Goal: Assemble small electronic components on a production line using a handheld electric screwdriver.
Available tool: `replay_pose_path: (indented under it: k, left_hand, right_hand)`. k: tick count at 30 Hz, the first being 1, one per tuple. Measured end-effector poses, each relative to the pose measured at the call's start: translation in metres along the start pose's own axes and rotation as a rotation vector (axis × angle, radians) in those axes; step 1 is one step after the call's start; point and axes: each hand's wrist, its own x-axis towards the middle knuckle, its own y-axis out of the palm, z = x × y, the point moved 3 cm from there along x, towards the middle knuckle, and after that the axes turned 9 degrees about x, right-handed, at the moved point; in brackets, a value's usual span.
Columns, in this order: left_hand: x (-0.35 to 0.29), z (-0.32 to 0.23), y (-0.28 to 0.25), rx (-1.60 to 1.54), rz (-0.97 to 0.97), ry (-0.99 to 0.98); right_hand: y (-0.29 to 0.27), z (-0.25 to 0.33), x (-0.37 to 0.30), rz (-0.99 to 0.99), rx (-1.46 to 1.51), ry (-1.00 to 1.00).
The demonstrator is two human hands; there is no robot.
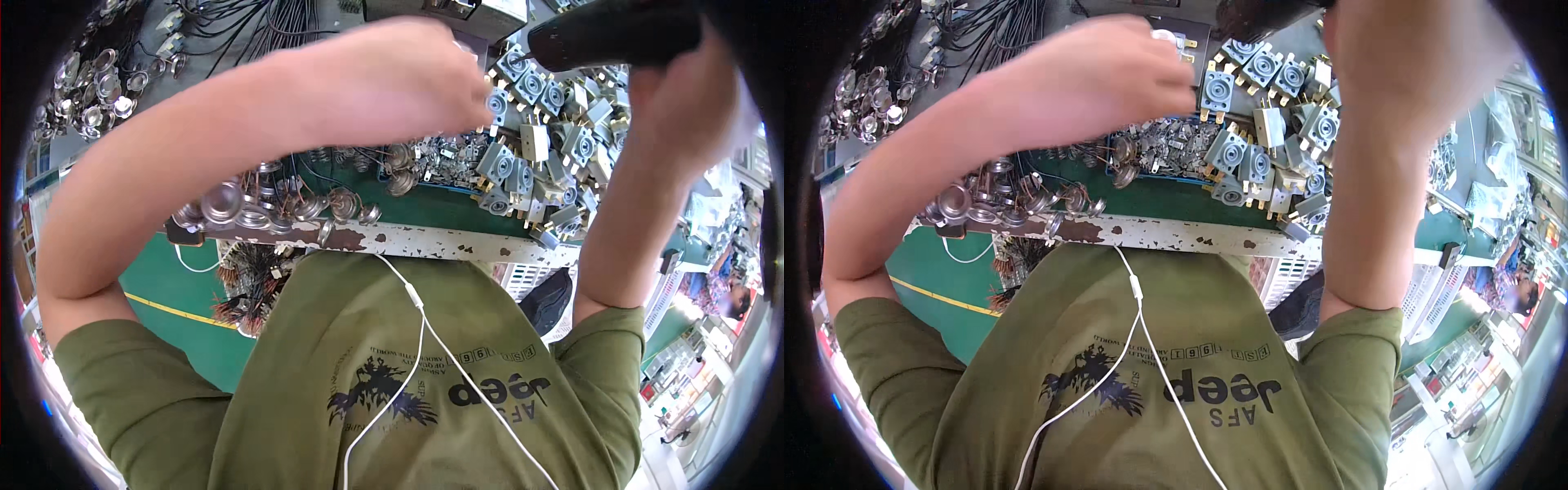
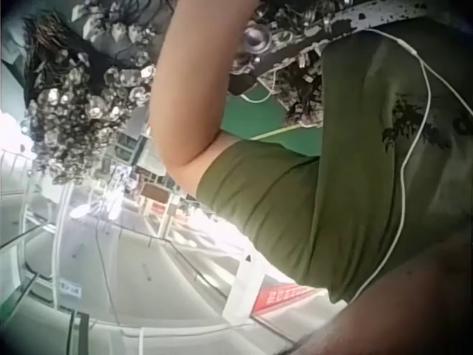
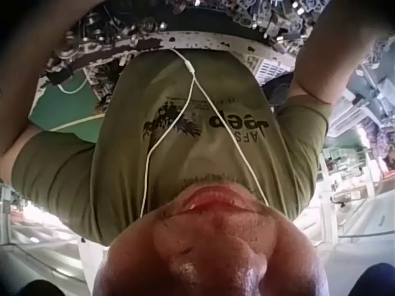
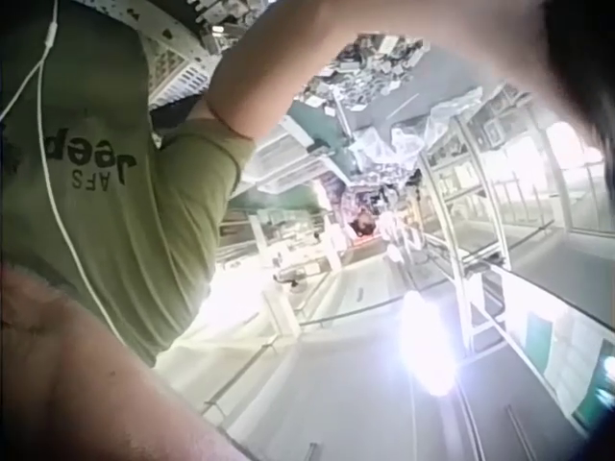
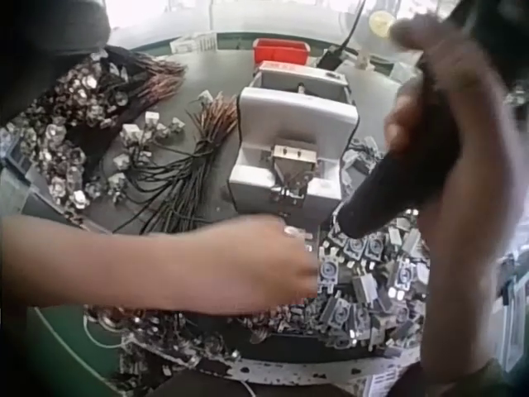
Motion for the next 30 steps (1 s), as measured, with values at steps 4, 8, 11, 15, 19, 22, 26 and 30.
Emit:
replay_pose_path:
  k: [4,8,11,15,19,22,26,30]
  left_hand:
    - [0.010,-0.018,0.030,0.018,0.015,0.194]
    - [0.011,-0.028,0.040,0.095,0.080,0.252]
    - [0.012,-0.024,0.032,0.038,0.012,0.244]
    - [0.005,-0.021,0.024,-0.180,0.065,0.139]
    - [0.013,-0.018,0.020,-0.275,0.132,0.082]
    - [0.008,-0.017,0.020,-0.292,0.099,0.093]
    - [0.006,-0.013,0.019,-0.341,0.151,0.066]
    - [0.000,-0.010,0.014,-0.401,0.192,0.029]
  right_hand:
    - [-0.021,-0.002,0.005,-0.030,0.166,0.072]
    - [-0.038,-0.002,0.013,-0.041,0.328,0.112]
    - [-0.033,-0.004,0.017,-0.065,0.329,0.074]
    - [0.009,-0.001,0.022,-0.204,0.158,-0.044]
    - [0.051,0.009,0.027,-0.345,-0.046,-0.156]
    - [0.064,0.002,0.025,-0.450,-0.021,-0.067]
    - [0.071,-0.003,0.022,-0.393,-0.020,-0.019]
    - [0.074,-0.005,0.029,-0.300,0.058,0.068]
